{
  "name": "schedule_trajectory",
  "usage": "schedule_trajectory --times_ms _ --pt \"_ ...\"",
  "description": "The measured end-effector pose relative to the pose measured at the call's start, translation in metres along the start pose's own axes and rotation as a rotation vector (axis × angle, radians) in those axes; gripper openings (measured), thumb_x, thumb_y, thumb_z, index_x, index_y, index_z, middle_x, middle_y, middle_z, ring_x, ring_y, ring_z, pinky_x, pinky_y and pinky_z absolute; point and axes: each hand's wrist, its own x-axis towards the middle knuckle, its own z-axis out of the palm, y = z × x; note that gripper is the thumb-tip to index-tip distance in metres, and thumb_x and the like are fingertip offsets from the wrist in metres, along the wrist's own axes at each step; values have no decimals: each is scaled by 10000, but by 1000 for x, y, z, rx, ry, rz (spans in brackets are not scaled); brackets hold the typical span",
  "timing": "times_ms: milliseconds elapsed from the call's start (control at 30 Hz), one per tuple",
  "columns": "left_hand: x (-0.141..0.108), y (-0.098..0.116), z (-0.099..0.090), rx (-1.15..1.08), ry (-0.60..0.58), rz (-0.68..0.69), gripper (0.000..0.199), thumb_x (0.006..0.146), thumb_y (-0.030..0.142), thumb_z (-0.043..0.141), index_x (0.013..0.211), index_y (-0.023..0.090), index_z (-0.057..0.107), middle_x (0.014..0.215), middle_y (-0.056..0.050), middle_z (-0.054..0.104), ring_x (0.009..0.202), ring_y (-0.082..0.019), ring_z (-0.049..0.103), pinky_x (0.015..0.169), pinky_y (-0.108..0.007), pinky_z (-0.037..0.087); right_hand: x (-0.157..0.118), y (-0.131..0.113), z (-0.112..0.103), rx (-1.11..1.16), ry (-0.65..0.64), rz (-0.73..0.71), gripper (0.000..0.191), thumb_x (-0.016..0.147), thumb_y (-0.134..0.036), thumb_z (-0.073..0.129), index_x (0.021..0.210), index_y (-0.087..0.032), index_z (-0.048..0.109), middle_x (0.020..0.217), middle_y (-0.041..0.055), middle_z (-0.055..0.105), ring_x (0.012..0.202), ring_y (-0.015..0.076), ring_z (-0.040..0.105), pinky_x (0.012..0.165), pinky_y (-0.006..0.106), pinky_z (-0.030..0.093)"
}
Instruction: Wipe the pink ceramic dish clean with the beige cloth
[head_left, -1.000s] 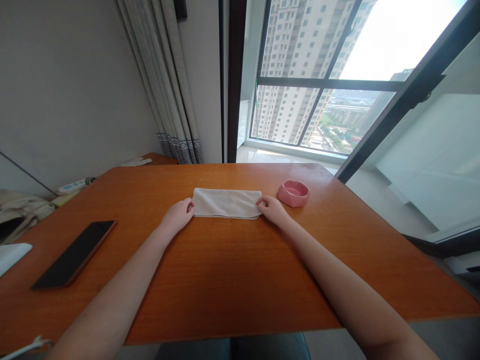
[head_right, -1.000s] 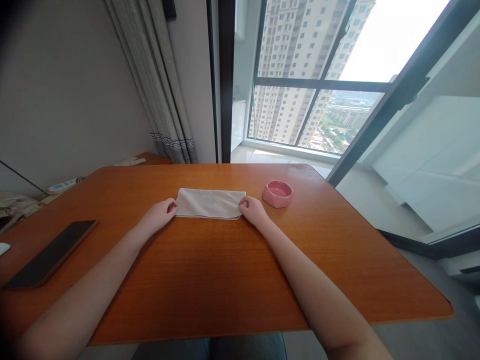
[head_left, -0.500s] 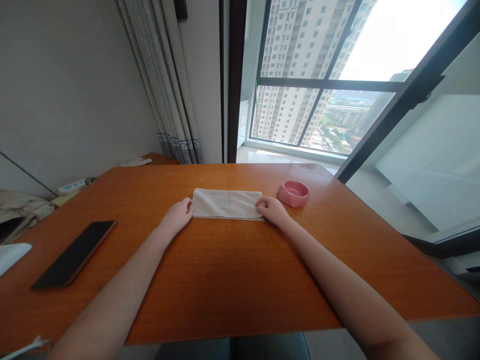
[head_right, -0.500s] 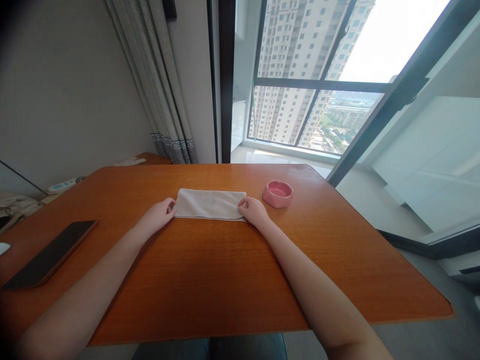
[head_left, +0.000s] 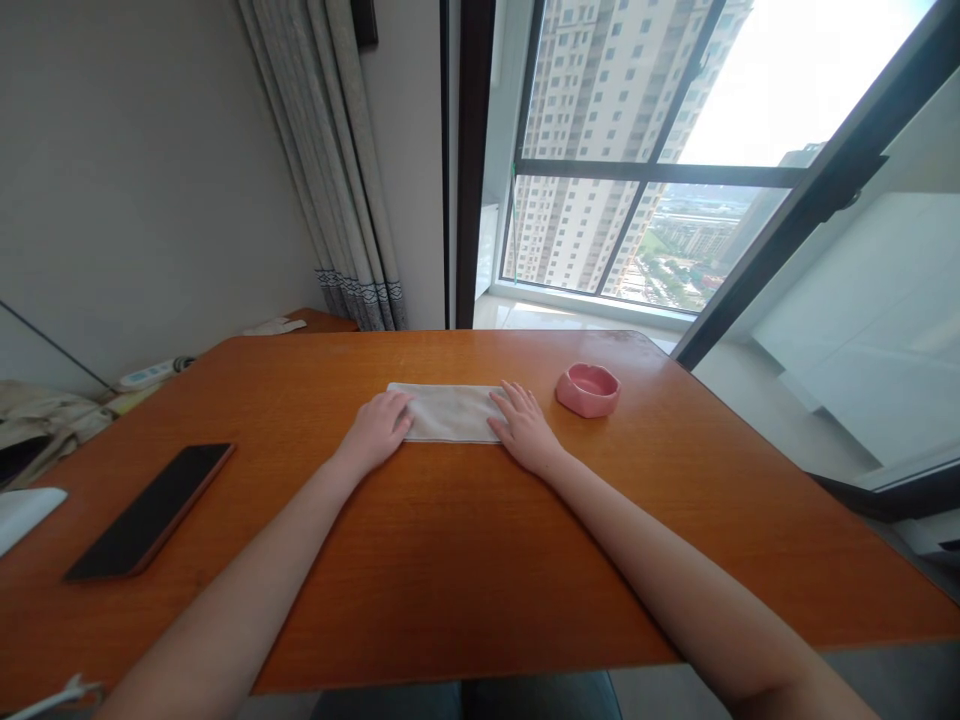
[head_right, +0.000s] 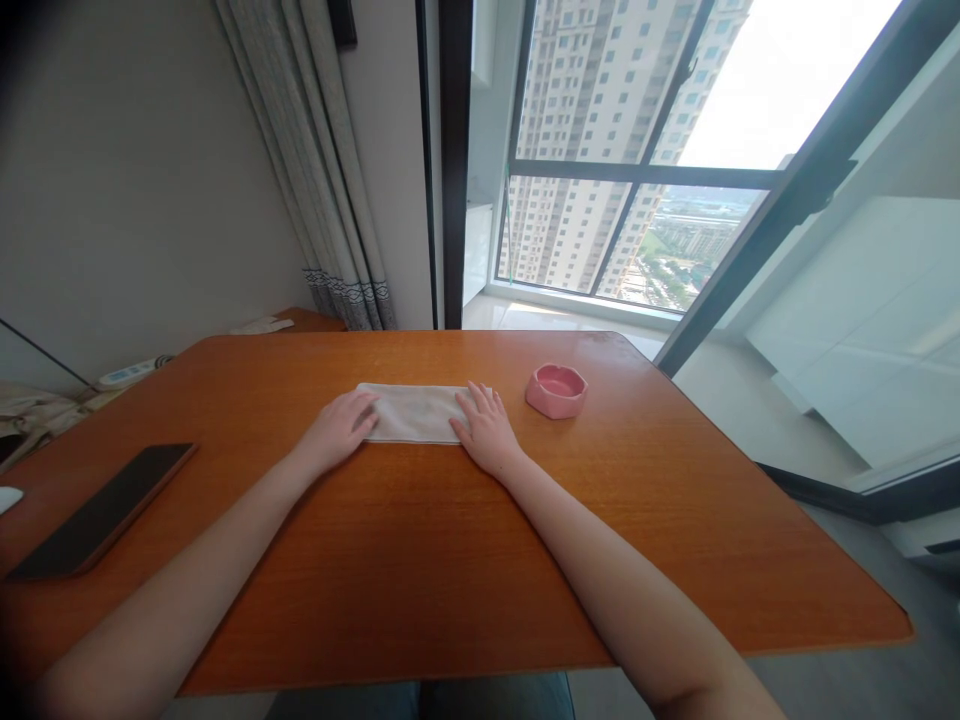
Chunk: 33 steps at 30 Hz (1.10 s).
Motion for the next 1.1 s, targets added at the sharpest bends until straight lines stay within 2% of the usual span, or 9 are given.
schedule_trajectory --times_ms 100,200,333,467,667,733,867,967,1100 --pt "3 8 14 -34 -169 125 506 914 457 273 1374 275 376 1477 -62 335 1378 -259 240 1114 -503 114 1 2 8 -40 -210 92 603 911 -535 289 1405 -193 339 1510 126 217 1395 306 150 1108 473 140" --pt "3 5 22 -3 -225 -29 545 915 490 246 1402 263 332 1508 -86 258 1393 -274 204 1101 -533 104 1 4 9 -81 -277 174 649 898 -568 297 1431 -198 285 1527 139 148 1405 314 91 1107 485 100" --pt "0 -4 16 84 -136 -251 584 888 508 293 1373 194 382 1474 -162 309 1359 -325 272 1063 -540 202 0 4 6 -82 -278 203 675 890 -581 303 1439 -190 263 1531 144 125 1408 307 70 1111 459 89" --pt "-2 -6 1 154 -46 -393 572 840 503 349 1218 100 500 1202 -223 575 1117 -358 530 888 -454 403 -1 2 7 -85 -259 214 695 880 -601 308 1436 -185 274 1528 147 136 1406 316 79 1111 462 77" --pt "2 -16 -6 -135 -246 -404 264 735 421 485 737 173 575 808 -100 662 726 -237 619 611 -291 418 -2 2 7 -44 -207 200 676 877 -572 348 1411 -157 325 1515 158 183 1396 325 125 1108 470 102" --pt "2 -21 -9 -175 -144 -403 159 720 329 489 712 179 541 754 -63 632 693 -205 592 608 -280 411 -1 1 4 21 -186 168 590 908 -465 328 1399 -138 335 1480 156 284 1374 277 226 1110 446 136" --pt "-1 -12 -19 -265 379 -455 143 791 311 444 870 197 477 809 -27 575 744 -163 549 681 -265 440 0 -4 4 105 -176 111 479 878 -285 373 1342 -177 415 1404 95 431 1322 234 336 1112 460 149" --pt "-2 20 -15 -399 550 -324 179 829 301 427 977 202 437 926 -42 559 823 -154 545 759 -265 458 -1 -11 6 105 -190 53 446 860 -381 450 1275 -225 502 1432 76 393 1353 283 266 1103 520 122" --pt "2 68 11 -377 183 99 154 764 157 475 906 205 509 958 -53 578 908 -189 535 839 -315 443 -1 -17 6 120 -175 20 428 851 -404 483 1247 -245 519 1402 100 415 1331 258 298 1093 528 124"
